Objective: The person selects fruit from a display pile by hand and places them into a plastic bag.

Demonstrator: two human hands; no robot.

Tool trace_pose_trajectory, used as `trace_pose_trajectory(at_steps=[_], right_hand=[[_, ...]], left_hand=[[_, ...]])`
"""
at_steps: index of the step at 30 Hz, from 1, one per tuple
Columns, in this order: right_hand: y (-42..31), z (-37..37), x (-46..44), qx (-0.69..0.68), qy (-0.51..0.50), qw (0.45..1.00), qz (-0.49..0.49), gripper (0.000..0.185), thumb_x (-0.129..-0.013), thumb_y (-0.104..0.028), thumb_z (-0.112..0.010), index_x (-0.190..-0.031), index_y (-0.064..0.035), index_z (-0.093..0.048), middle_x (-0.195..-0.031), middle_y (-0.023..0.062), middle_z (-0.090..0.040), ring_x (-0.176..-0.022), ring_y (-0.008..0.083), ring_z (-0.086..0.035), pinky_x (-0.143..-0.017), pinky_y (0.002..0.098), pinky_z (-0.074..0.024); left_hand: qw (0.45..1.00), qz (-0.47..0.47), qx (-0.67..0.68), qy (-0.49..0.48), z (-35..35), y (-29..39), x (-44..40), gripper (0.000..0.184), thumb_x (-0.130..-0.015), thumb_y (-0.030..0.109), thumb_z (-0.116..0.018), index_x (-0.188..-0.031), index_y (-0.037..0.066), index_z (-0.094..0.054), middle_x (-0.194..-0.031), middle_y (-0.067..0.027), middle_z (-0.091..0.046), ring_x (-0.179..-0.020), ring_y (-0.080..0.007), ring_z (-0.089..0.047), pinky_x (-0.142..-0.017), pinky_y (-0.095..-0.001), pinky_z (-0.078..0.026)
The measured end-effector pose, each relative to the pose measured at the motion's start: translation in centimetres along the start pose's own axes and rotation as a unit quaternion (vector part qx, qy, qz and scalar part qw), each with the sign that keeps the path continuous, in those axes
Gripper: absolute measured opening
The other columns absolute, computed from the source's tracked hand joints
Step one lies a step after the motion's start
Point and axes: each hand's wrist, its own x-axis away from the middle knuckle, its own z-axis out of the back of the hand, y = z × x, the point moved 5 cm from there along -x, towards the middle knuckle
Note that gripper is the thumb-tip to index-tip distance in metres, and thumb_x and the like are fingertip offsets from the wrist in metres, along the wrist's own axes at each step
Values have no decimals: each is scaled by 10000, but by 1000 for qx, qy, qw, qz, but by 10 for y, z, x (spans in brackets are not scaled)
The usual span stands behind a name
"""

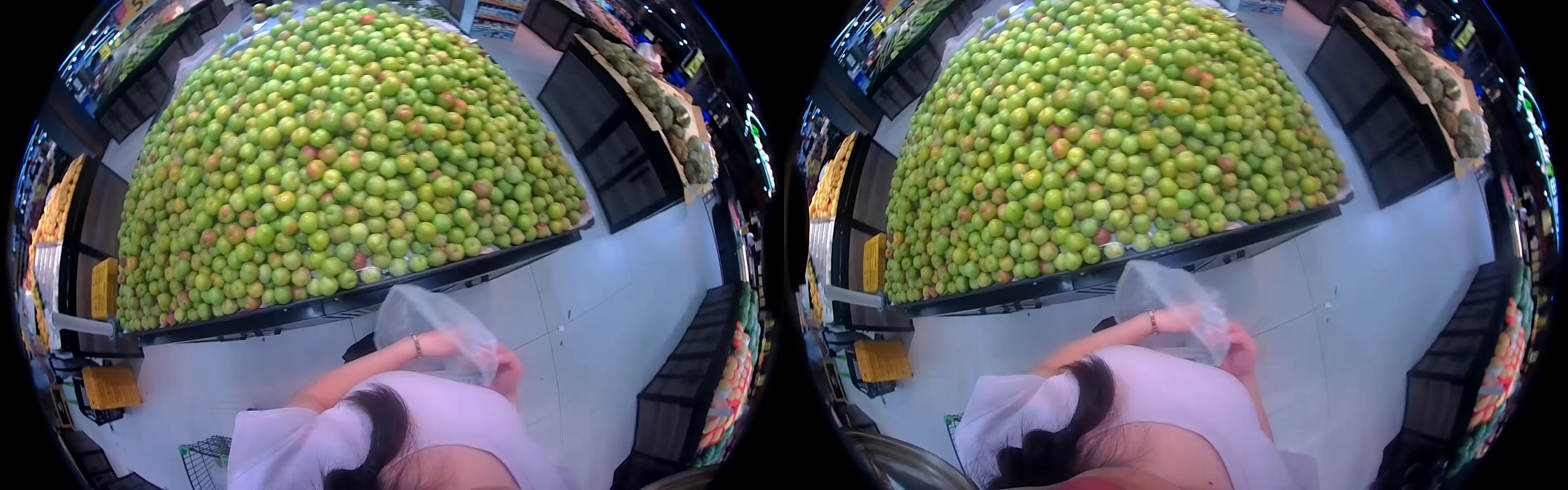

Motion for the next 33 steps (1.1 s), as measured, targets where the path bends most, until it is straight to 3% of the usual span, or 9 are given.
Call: trace_pose_trajectory(at_steps=[2, 10, 15, 18, 21, 25, 27, 30, 33], right_hand=[[12, 21, 19, -24, -13, 998, -56, 305, -688, -154, -455, -897, 46, -551, -894, 164, -586, -826, 260, -556, -769, 367, -440], [4, 72, 106, -66, 49, 995, -55, 302, -671, -123, -444, -899, 35, -562, -916, 158, -576, -888, 254, -531, -799, 362, -416], [-14, 89, 149, -154, -46, 987, -25, 310, -666, -132, -488, -910, 44, -560, -895, 137, -580, -851, 239, -532, -788, 347, -415], [-13, 100, 168, -138, -33, 990, -11, 321, -659, -129, -487, -911, 54, -560, -894, 143, -584, -838, 241, -536, -787, 347, -418], [-9, 112, 188, -146, 48, 988, -4, 323, -662, -128, -485, -908, 66, -562, -881, 145, -586, -834, 240, -538, -788, 343, -418], [0, 123, 197, -156, 18, 987, 9, 324, -664, -131, -486, -906, 71, -561, -870, 138, -587, -810, 224, -542, -769, 313, -421], [4, 125, 198, -129, -20, 991, 14, 329, -666, -135, -485, -913, 70, -558, -867, 131, -587, -799, 212, -544, -754, 296, -422], [11, 131, 206, -75, 16, 997, 6, 351, -668, -144, -479, -940, 66, -546, -873, 119, -585, -789, 194, -544, -731, 281, -422], [4, 123, 214, -152, 57, 987, -5, 360, -671, -148, -472, -955, 63, -543, -871, 109, -586, -796, 182, -542, -727, 275, -418]], left_hand=[[997, 26, -57, -52, -25, -23, -8, 324, -834, 272, -469, -1030, 23, -535, -1032, -162, -559, -984, -262, -518, -855, -328, -387], [956, 157, -229, -99, -120, -37, -17, 343, -814, 305, -488, -1015, 32, -542, -1022, -167, -559, -966, -276, -523, -843, -343, -391], [939, 191, -259, -122, -182, -53, -12, 348, -810, 310, -492, -1014, 33, -542, -1019, -168, -560, -960, -279, -524, -837, -346, -393], [929, 210, -270, -138, -218, -64, 0, 351, -807, 312, -494, -1014, 34, -543, -1017, -168, -561, -957, -281, -525, -834, -347, -394], [923, 225, -272, -151, -250, -74, 12, 353, -804, 315, -497, -1013, 34, -543, -1015, -168, -562, -954, -283, -526, -831, -349, -395], [919, 231, -274, -166, -285, -84, 22, 357, -800, 319, -500, -1013, 35, -544, -1013, -169, -562, -949, -285, -527, -827, -351, -397], [917, 232, -276, -171, -295, -88, 24, 359, -798, 321, -501, -1012, 35, -544, -1011, -169, -563, -947, -286, -528, -825, -352, -398], [912, 236, -286, -174, -294, -91, 23, 362, -796, 324, -504, -1012, 36, -544, -1009, -169, -563, -943, -288, -528, -822, -354, -399], [908, 240, -295, -173, -289, -92, 25, 365, -793, 327, -506, -1011, 36, -545, -1007, -169, -564, -940, -290, -529, -819, -356, -400]])
